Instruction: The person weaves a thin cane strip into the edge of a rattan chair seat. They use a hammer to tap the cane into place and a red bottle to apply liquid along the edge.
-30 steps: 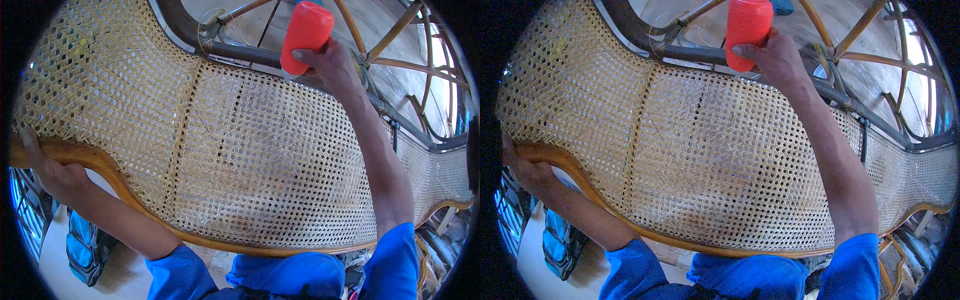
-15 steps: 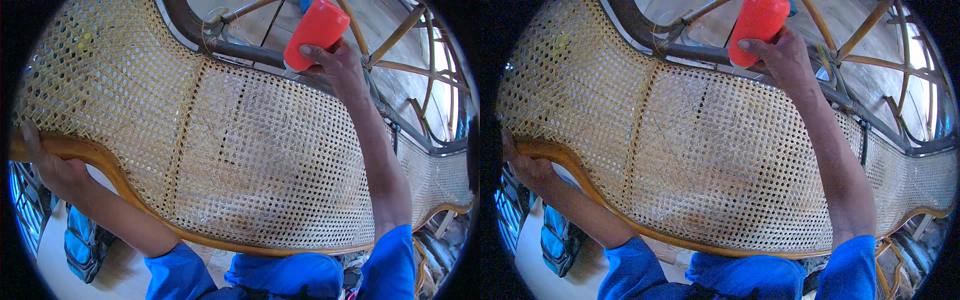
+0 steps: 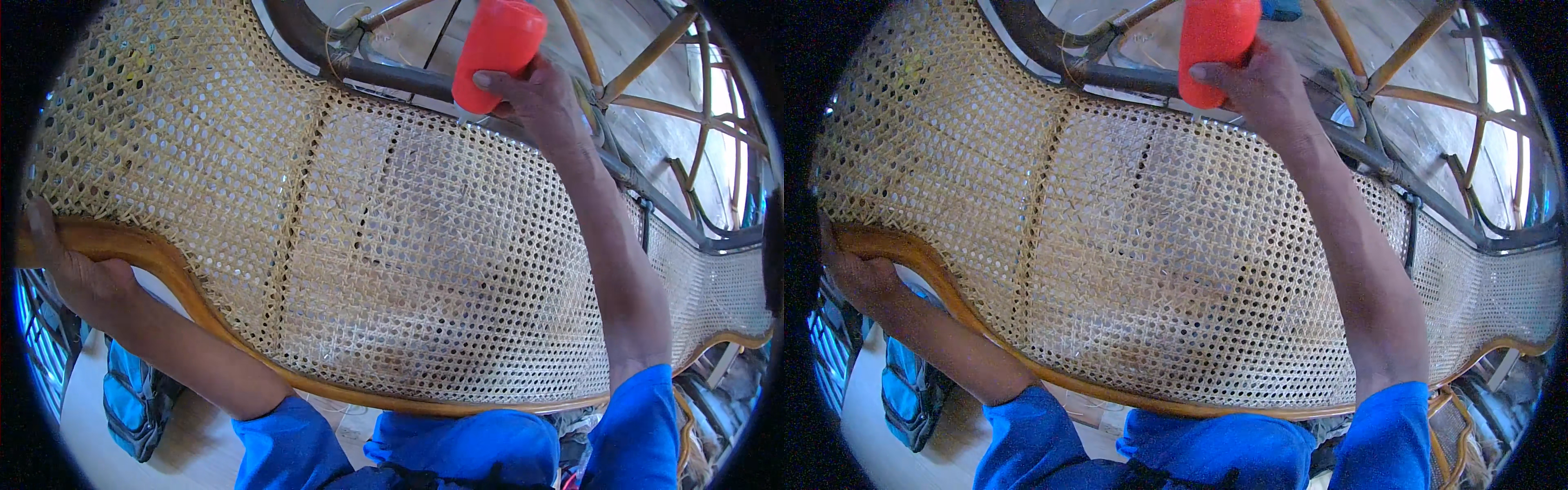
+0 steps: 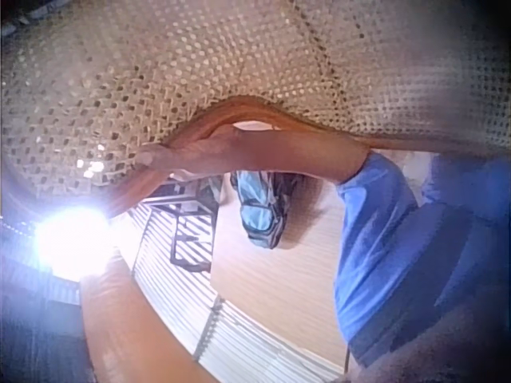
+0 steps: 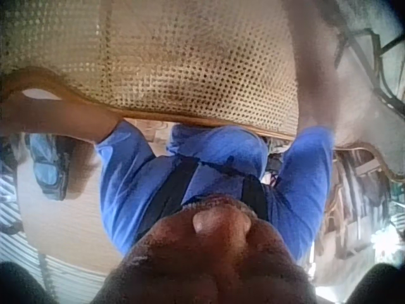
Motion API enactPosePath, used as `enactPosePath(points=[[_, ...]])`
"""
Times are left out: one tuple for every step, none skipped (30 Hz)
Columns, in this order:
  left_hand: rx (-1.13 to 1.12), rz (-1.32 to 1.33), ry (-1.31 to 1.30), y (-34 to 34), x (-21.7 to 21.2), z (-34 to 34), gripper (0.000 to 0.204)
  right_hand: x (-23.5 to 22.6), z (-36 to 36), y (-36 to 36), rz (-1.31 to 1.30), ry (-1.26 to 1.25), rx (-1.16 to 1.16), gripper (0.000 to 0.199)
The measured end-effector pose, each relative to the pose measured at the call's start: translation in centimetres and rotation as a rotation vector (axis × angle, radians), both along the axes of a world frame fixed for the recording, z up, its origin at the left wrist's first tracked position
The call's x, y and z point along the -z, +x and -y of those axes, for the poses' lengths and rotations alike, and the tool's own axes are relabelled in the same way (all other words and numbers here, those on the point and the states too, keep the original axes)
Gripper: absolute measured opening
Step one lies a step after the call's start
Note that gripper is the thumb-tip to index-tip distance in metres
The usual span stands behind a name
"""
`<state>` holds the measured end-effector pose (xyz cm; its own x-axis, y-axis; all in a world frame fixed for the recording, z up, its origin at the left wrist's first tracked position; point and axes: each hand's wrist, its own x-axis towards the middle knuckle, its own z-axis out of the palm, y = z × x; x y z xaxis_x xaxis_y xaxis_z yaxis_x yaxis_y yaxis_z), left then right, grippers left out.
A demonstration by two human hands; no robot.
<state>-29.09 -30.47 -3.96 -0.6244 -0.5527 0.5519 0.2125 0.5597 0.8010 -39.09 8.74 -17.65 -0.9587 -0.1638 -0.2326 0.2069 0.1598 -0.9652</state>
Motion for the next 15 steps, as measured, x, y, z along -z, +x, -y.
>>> enactPosePath(points=[[0.01, 0.009, -0.011, 0.1, 0.0, 0.5, 0.051, 0.5, 0.0, -0.3, -0.057, 0.07, -0.034, 0.042], [0.021, 0.017, -0.021, 0.1, 0.0, 0.7, 0.052, 1.2, 0.1, -0.8, -0.115, 0.141, -0.067, 0.041], [0.006, 0.026, -0.012, 0.1, 0.0, 0.7, 0.053, 1.7, 0.1, -1.0, -0.173, 0.213, -0.1, 0.041], [-0.008, 0.034, -0.003, 0.1, 0.0, 0.6, 0.055, 2.0, -0.1, -1.0, -0.204, 0.159, -0.102, 0.041], [-0.053, 0.044, 0.024, 0.3, 0.1, -0.1, 0.056, 1.9, 0.1, -0.8, -0.233, 0.103, -0.11, 0.042], [-0.098, 0.055, 0.051, 0.5, 0.1, -0.7, 0.058, 1.7, 0.3, -0.7, -0.262, 0.047, -0.118, 0.042], [-0.126, 0.03, 0.101, 0.2, 0.1, -1.5, 0.059, 1.3, 0.3, -0.4, -0.209, -0.02, -0.058, 0.042], [-0.156, 0.008, 0.149, -0.3, 0.0, -2.3, 0.06, 0.2, 0.4, 0.2, -0.153, -0.091, 0.001, 0.043], [-0.186, -0.015, 0.196, -0.5, 0.0, -2.7, 0.06, -0.5, 0.5, 0.5, -0.096, -0.161, 0.06, 0.043], [-0.158, -0.01, 0.192, -0.4, 0.0, -2.5, 0.06, -0.6, 0.5, 0.3, -0.089, -0.12, 0.041, 0.043], [-0.126, -0.007, 0.189, -0.4, 0.0, -2.2, 0.059, -0.7, 0.1, 0.1, -0.086, -0.077, 0.025, 0.043], [-0.094, -0.004, 0.187, -0.4, 0.0, -1.8, 0.059, -0.8, -0.2, 0.0, -0.083, -0.035, 0.009, 0.043], [-0.085, 0.011, 0.126, -0.2, 0.1, -0.8, 0.058, -0.7, -0.2, -0.1, -0.077, -0.024, 0.025, 0.043], [-0.076, 0.024, 0.067, 0.1, 0.5, 0.7, 0.056, -0.7, -0.3, -0.1, -0.073, -0.011, 0.041, 0.044], [-0.078, 0.046, -0.028, 0.5, 0.5, 1.6, 0.054, -0.4, -0.1, -0.1, -0.066, -0.006, 0.052, 0.044]])
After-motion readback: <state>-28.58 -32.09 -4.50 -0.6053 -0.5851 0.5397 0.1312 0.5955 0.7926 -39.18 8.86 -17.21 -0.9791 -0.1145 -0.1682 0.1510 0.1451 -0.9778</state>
